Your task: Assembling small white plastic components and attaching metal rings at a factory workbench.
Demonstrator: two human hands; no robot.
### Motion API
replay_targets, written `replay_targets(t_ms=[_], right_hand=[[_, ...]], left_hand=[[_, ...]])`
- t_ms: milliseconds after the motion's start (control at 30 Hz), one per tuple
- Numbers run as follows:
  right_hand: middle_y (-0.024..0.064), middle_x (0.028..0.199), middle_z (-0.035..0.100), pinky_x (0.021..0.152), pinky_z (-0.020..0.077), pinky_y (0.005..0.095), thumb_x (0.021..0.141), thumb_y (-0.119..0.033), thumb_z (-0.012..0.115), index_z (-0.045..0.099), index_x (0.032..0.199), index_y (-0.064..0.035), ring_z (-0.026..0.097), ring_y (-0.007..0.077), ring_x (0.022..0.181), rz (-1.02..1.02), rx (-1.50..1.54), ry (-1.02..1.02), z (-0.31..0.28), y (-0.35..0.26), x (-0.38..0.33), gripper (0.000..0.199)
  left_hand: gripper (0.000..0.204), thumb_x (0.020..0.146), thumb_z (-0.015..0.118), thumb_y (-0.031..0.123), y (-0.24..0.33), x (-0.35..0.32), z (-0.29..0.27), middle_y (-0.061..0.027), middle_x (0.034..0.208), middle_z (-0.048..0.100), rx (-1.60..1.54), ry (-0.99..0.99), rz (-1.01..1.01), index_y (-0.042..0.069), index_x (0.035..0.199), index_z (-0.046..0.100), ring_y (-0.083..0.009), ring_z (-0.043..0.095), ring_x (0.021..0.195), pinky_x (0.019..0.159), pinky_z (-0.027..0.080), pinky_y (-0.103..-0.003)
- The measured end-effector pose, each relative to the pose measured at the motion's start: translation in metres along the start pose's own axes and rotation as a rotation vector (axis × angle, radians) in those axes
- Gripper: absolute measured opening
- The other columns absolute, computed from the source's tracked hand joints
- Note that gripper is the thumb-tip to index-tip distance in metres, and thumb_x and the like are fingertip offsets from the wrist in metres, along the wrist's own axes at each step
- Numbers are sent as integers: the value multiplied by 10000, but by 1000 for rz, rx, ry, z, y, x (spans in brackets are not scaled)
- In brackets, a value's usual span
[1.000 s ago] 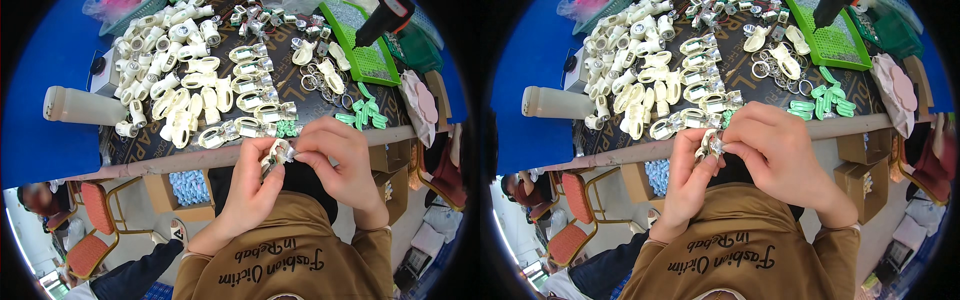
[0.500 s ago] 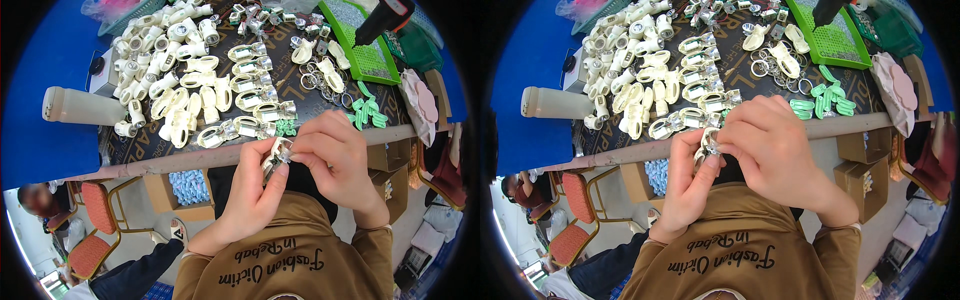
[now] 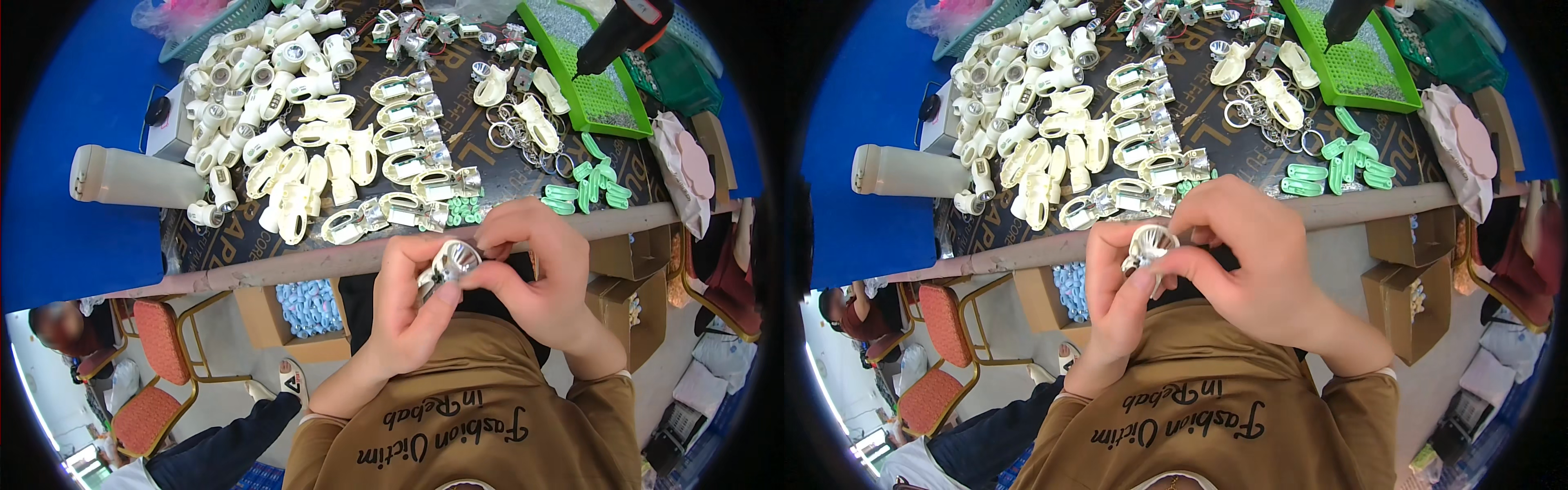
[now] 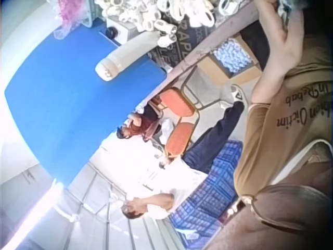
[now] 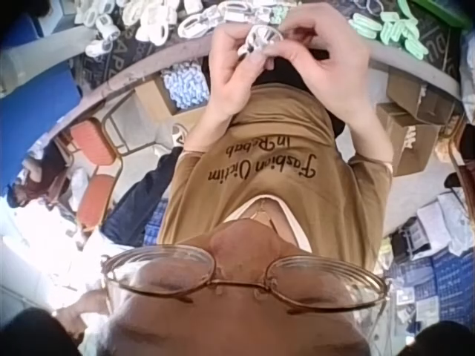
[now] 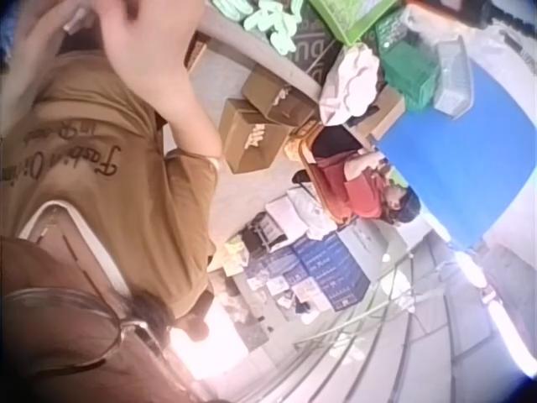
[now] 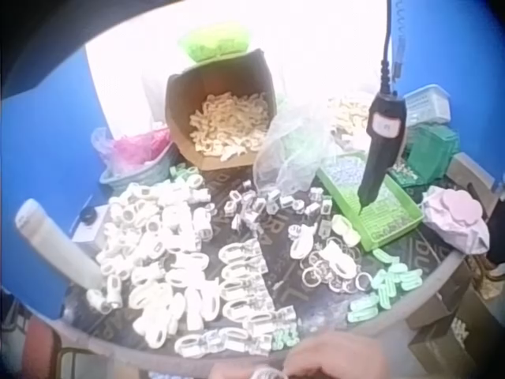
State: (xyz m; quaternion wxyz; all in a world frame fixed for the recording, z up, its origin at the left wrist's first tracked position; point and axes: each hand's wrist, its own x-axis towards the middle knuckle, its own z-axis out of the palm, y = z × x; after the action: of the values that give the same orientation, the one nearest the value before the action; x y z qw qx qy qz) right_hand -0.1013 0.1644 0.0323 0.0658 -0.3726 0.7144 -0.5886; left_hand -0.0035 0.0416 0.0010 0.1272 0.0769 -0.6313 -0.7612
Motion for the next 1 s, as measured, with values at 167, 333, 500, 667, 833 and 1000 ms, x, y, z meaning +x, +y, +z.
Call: replay_targets(t_ms=[167,333,500,667,833,1000], right_hand=[[50,796,573,561,455,228,689,-17,711,578,826,-27,544,114,658,76,215,-4,2,4,-7,191],[85,910,577,613,484,243,724,-1,678,558,968,-4,582,146,718,171,231,-86,1,-3,-10,272],[87,922,587,620,479,253,747,-27,662,571,1049,-16,582,152,723,190,198,-169,-7,-3,-10,316],[58,860,595,604,441,243,740,-22,637,666,905,-42,564,144,724,157,78,-396,-23,1,6,168],[29,906,596,651,462,204,808,-35,578,582,988,3,557,63,741,133,187,-26,-38,27,78,184],[105,850,579,663,477,312,787,-78,570,569,913,-37,601,215,715,-209,-165,13,-8,78,165,132]], left_hand=[[290,873,490,135,-12,0,-5,-139,994,532,-43,-85,176,-5,1104,384,-94,495,708,600,433,-222],[309,826,542,29,-15,-4,-5,-116,1009,573,6,-31,122,-28,1109,433,-133,559,877,770,456,-277],[310,805,591,58,-12,-8,-8,-107,927,612,400,-92,177,5,1083,463,-148,606,804,709,473,-267],[465,783,643,64,-5,-3,-8,-124,977,574,298,-111,86,11,1180,407,-201,590,875,758,467,-281],[476,810,595,30,-8,0,-17,-108,1047,509,92,-71,22,15,1228,369,-161,537,894,748,488,-284],[105,860,528,12,-14,10,-6,-72,858,560,299,-140,73,-28,934,590,-83,541,676,577,476,-199]])
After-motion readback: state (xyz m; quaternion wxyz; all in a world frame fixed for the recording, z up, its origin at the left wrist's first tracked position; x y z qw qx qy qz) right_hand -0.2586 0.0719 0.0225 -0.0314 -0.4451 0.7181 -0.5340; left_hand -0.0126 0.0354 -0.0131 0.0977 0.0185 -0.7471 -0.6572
